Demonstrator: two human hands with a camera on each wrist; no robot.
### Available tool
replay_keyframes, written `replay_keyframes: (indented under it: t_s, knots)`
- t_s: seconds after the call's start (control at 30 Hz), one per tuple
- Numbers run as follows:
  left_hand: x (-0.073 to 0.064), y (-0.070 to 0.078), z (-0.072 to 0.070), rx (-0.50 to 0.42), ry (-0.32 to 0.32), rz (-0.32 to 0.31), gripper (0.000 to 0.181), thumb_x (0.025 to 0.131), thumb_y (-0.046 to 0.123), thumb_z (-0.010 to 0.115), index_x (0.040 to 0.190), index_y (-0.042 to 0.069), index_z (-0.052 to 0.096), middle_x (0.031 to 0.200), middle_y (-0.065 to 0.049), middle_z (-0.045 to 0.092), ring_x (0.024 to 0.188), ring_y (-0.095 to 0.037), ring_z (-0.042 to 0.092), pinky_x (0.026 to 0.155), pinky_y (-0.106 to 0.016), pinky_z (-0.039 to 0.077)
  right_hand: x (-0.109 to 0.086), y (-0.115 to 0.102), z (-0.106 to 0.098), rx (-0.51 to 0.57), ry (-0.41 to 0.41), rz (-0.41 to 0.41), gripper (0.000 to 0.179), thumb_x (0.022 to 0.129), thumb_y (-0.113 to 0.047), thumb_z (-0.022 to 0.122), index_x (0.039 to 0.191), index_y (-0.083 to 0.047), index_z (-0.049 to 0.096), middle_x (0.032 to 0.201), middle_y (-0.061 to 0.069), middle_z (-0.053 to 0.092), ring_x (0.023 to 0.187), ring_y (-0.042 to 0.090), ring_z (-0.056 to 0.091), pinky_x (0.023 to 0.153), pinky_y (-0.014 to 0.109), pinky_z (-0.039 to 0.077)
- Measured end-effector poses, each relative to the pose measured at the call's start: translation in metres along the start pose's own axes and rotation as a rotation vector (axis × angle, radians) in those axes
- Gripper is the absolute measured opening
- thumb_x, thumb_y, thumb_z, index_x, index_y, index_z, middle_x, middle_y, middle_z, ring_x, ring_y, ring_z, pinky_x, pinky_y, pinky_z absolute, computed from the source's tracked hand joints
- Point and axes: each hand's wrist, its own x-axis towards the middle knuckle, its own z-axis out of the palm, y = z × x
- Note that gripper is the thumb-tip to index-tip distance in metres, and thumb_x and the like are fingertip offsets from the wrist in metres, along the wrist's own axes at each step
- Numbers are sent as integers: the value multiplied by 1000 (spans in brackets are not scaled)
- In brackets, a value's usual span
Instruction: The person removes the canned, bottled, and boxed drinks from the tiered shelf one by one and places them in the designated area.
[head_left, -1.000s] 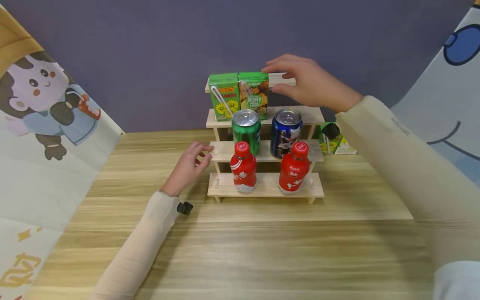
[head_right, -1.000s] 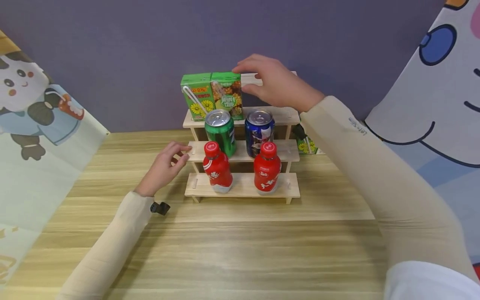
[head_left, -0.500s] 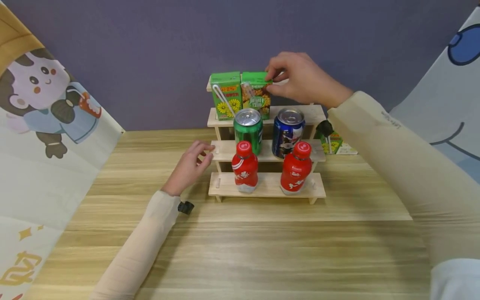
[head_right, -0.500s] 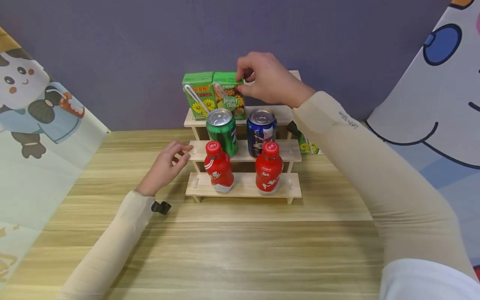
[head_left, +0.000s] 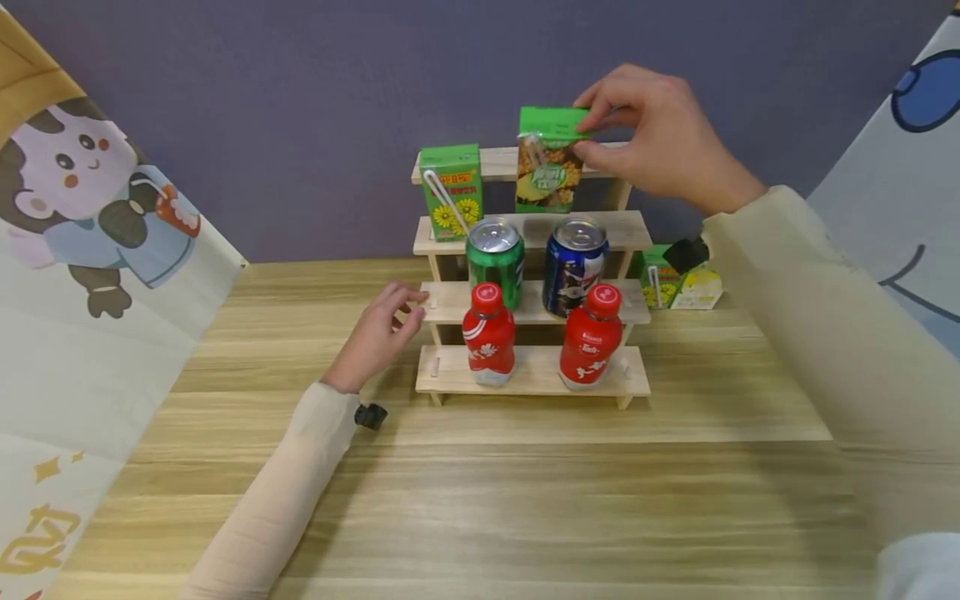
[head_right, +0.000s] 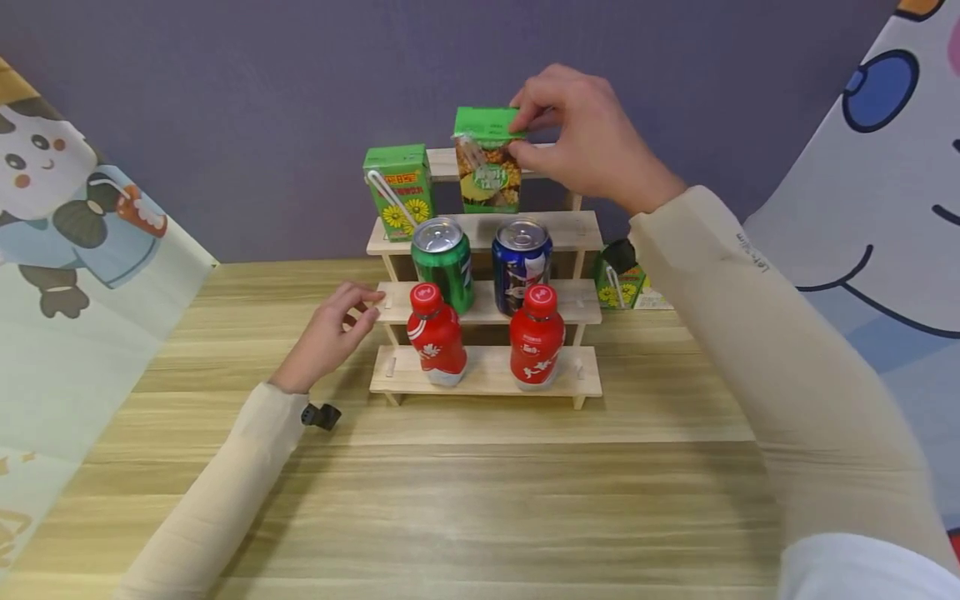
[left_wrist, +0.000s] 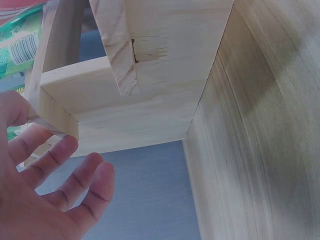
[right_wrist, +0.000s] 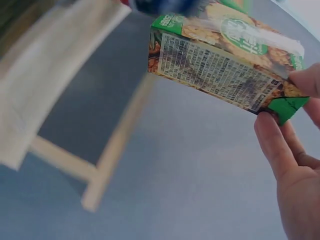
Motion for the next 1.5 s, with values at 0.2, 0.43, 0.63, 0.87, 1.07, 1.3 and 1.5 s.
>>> replay_keyframes:
  t_s: [0.2, 0.43, 0.63, 0.87, 1.07, 1.3, 1.5]
  knots:
    - [0, 0, 1, -8, 1, 3, 30, 99, 23, 51, 120, 4, 59, 120, -7, 52, 94, -19, 52, 74, -39, 51, -19, 3, -38, -6, 109, 21, 15, 85, -4, 68, 97, 4, 63, 115, 2, 55, 103, 9, 55, 93, 21, 43]
    - [1, 0, 1, -17, -1, 6, 30, 99, 24, 51, 120, 4, 59, 120, -7, 52, 94, -19, 52, 74, -41, 51, -57, 20, -75, -38, 156, 102, 18, 84, 3, 66, 100, 8, 61, 115, -3, 55, 104, 5, 54, 94, 19, 42]
    - [0, -1, -2, -10, -1, -1, 31, 99, 24, 50, 121, 5, 58, 120, -7, 52, 95, -19, 52, 75, -40, 51, -97, 48, -84, -66, 158, 122, 15, 81, 13, 64, 95, 12, 58, 110, -19, 50, 104, -3, 50, 94, 17, 38]
    - [-1, -5, -4, 4, 4, -8, 31, 99, 25, 50, 121, 5, 58, 121, -6, 52, 95, -19, 53, 75, -38, 51, -137, 79, -71, -64, 107, 179, 14, 79, 12, 67, 91, 7, 62, 105, -16, 53, 99, -7, 46, 98, 16, 35]
    - [-2, -6, -5, -7, 6, -8, 31, 99, 25, 50, 121, 5, 58, 120, -7, 52, 94, -20, 52, 75, -42, 51, -166, 100, -39, -94, 1, 189, 11, 79, -1, 74, 86, -7, 67, 106, -6, 55, 97, -10, 43, 88, 7, 34]
    - [-2, -5, -6, 5, 3, -7, 30, 99, 24, 51, 120, 4, 58, 118, -6, 52, 94, -19, 52, 74, -39, 51, -188, 125, 13, 87, -82, 250, 14, 77, 1, 75, 82, -8, 65, 107, 5, 56, 99, -3, 46, 84, 2, 34]
    - [-1, -5, -6, 14, -1, -9, 31, 99, 24, 51, 121, 5, 58, 119, -6, 52, 94, -18, 52, 74, -35, 50, -194, 138, 37, 179, -75, 288, 13, 79, 2, 74, 78, -5, 63, 109, 8, 56, 101, 0, 48, 82, 4, 38]
